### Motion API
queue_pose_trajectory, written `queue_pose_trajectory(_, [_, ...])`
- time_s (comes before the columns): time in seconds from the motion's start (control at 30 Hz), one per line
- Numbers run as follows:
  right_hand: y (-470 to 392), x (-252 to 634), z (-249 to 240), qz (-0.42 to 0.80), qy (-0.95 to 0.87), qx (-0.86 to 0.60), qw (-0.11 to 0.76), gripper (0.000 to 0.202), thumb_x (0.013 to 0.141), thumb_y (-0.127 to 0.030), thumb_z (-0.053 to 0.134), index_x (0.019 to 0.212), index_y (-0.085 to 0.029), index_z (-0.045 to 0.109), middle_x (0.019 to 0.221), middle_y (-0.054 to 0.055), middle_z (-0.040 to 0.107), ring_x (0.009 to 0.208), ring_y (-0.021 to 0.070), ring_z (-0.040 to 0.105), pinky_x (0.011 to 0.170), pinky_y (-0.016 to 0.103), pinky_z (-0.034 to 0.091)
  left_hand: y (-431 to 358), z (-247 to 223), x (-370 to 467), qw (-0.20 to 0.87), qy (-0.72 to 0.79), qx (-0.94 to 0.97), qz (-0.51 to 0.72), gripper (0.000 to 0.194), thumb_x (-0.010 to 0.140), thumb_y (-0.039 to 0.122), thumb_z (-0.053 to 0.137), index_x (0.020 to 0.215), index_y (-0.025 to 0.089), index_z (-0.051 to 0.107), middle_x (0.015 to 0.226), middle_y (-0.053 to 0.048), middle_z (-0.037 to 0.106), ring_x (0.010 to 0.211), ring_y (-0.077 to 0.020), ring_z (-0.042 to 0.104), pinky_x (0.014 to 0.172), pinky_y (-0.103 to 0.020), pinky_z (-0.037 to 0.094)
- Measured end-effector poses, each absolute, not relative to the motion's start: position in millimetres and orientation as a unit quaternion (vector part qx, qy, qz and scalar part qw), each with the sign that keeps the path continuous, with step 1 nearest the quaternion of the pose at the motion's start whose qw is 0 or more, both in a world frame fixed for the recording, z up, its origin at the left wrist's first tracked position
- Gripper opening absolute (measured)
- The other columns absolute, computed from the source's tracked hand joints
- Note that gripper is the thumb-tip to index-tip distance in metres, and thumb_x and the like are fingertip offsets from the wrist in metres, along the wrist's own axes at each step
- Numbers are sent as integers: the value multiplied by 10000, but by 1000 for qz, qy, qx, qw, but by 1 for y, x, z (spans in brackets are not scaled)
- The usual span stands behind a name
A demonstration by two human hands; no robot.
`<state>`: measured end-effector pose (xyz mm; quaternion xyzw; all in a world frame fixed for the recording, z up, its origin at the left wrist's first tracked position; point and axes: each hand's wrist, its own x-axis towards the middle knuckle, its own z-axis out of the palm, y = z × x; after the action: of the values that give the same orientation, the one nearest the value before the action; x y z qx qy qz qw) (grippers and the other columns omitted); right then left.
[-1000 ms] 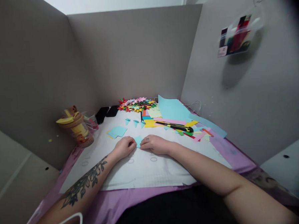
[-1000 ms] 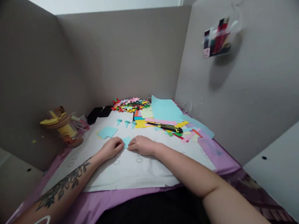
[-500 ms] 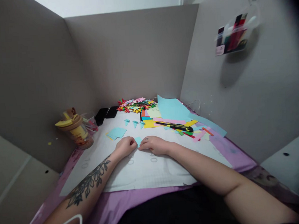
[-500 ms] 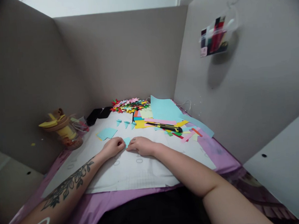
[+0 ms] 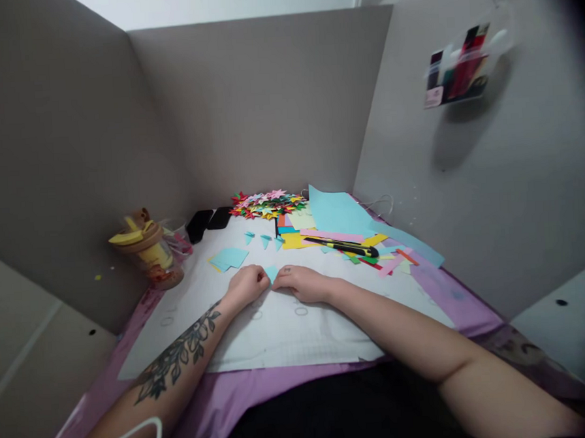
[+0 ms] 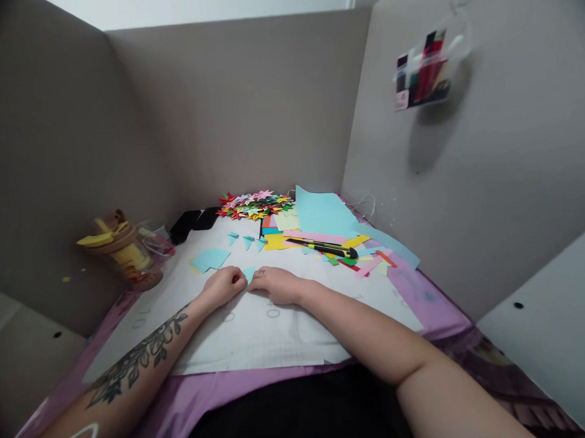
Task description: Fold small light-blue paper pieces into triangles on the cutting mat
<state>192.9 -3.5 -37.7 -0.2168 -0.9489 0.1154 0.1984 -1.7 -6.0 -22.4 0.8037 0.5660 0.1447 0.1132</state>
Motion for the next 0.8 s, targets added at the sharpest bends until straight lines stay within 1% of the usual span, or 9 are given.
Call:
queue_pose_trajectory(0.1, [-5,191,-39,104,-952,-222,186,378,781,-34,461,1086,-192,617,978,79,604,932,185,503,815,308,422,-5,-23,-5,125,548,810,170,102,734,239,510,738,186,597,739,-22,628,666,-153,538,574,-240,339])
queue_pose_trajectory(0.17, [-7,188,-40,84,-952,-235,177,386,791,-55,480,1123,-211,600,1006,82,582,934,190,483,815,314,405,-3,-24,-10,154,529,812,190,80,716,213,524,779,185,565,739,-7,606,662,-142,526,577,-231,350])
queue_pose_trajectory(0.3, [-10,177,-39,42,-947,-286,142,438,805,-105,510,1203,-282,544,1006,79,530,926,206,445,789,331,378,0,-22,-20,213,500,812,212,127,682,137,516,801,180,520,699,23,555,635,-121,494,585,-219,364])
queue_pose_trajectory(0.4, [-10,171,-38,34,-944,-303,125,453,795,-108,519,1203,-303,544,967,76,512,903,210,441,770,331,378,0,-21,-24,229,495,809,219,148,675,100,484,798,177,512,673,35,526,616,-112,476,584,-217,363])
queue_pose_trajectory(0.5, [-7,171,-40,49,-942,-298,147,414,782,-102,528,1148,-285,591,963,72,534,890,203,462,769,324,397,-1,-19,-24,237,490,810,217,146,683,109,477,806,177,517,656,40,514,606,-110,470,578,-217,360])
queue_pose_trajectory(0.63, [-4,180,-43,92,-940,-259,203,327,745,-41,529,990,-204,672,977,71,604,910,186,510,816,313,429,-1,-20,-25,232,486,815,216,144,688,110,473,800,175,535,653,36,521,614,-113,480,576,-216,360])
queue_pose_trajectory(0.7, [-2,186,-42,117,-939,-236,223,299,724,-8,520,910,-168,690,966,71,637,915,175,539,838,303,444,-1,-21,-25,225,484,817,220,151,689,108,468,799,174,548,656,33,531,617,-114,485,579,-215,360])
queue_pose_trajectory(0.8, [1,194,-39,143,-936,-216,239,293,715,8,504,863,-156,697,959,68,670,918,159,579,854,294,463,-1,-22,-25,219,480,819,226,166,685,103,461,794,173,564,661,28,547,616,-116,492,585,-216,362])
